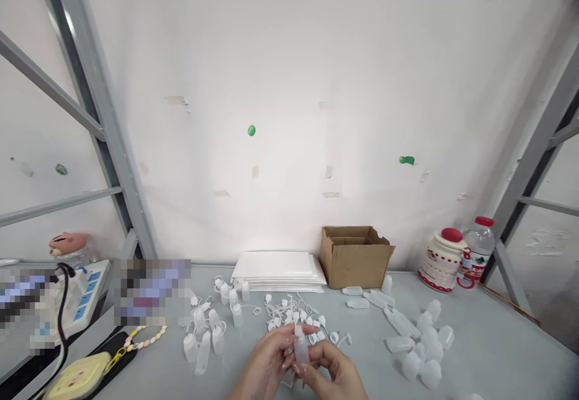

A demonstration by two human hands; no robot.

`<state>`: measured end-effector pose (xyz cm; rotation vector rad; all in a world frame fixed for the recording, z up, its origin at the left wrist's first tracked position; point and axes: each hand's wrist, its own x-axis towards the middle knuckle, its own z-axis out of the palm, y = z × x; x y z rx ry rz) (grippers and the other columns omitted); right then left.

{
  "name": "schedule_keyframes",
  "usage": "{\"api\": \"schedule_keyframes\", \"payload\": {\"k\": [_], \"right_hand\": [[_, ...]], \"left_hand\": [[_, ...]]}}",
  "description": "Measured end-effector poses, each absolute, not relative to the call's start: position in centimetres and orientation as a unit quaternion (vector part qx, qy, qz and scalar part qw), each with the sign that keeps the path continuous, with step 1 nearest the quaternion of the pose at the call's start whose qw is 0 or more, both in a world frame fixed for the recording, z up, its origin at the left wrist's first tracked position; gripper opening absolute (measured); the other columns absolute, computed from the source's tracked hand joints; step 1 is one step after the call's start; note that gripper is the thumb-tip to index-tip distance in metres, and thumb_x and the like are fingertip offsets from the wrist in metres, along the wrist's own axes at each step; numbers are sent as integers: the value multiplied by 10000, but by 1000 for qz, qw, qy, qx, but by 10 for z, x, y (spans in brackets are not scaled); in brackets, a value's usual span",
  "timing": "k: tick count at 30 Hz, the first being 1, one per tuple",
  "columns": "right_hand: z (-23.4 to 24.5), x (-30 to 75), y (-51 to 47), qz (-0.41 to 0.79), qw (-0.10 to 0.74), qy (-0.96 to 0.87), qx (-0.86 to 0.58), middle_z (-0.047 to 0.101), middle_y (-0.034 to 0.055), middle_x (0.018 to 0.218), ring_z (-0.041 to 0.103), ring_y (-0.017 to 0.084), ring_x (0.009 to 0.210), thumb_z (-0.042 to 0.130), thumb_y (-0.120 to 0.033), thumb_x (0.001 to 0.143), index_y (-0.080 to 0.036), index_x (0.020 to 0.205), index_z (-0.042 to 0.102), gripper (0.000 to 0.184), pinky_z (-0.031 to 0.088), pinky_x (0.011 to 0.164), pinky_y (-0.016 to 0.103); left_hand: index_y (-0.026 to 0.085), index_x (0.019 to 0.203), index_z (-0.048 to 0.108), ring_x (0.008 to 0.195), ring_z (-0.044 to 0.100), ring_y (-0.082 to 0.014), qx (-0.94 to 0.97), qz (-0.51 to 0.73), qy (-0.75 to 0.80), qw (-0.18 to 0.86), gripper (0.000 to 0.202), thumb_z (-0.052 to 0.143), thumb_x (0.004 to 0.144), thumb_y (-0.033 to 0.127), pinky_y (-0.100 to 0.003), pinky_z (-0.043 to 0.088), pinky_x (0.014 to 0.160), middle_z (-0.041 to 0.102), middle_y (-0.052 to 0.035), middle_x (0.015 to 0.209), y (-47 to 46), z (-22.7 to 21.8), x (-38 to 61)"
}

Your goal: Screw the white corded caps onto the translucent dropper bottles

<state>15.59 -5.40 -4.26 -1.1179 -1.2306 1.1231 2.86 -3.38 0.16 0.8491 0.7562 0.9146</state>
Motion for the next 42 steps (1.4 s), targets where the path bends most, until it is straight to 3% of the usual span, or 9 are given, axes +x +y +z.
{"api": "schedule_keyframes", "payload": {"k": [5, 11, 36, 42], "right_hand": [[-35, 154, -55, 566, 547, -447, -425, 668, 30, 534, 573, 160, 510, 759, -487, 504, -182, 555, 560, 368, 426, 513, 262], [-28, 155, -57, 593, 552, -422, -408, 677, 24, 526, 574, 142, 487, 789, -443, 489, -176, 545, 566, 352, 430, 534, 263], [-39, 154, -56, 562, 537, -457, -433, 673, 34, 559, 594, 166, 525, 745, -504, 519, -178, 568, 569, 374, 442, 537, 272], [-35, 154, -57, 568, 532, -449, -440, 650, 17, 526, 588, 161, 512, 752, -506, 511, -180, 562, 553, 386, 437, 539, 268]], "left_hand": [[114, 812, 705, 487, 281, -102, 331, 423, 332, 776, 357, 561, 578, 342, -252, 309, 505, 338, 50, 497, -34, 0, 28], [112, 833, 701, 470, 341, -103, 328, 424, 308, 786, 349, 587, 602, 349, -256, 332, 506, 333, 60, 480, -37, 5, 28], [104, 785, 675, 406, 334, -100, 356, 408, 333, 772, 347, 573, 537, 323, -254, 298, 459, 297, 86, 367, -35, 4, 31], [129, 787, 654, 438, 423, -86, 384, 390, 351, 760, 293, 621, 496, 152, -239, 288, 478, 530, 32, 495, -36, 7, 31]]}}
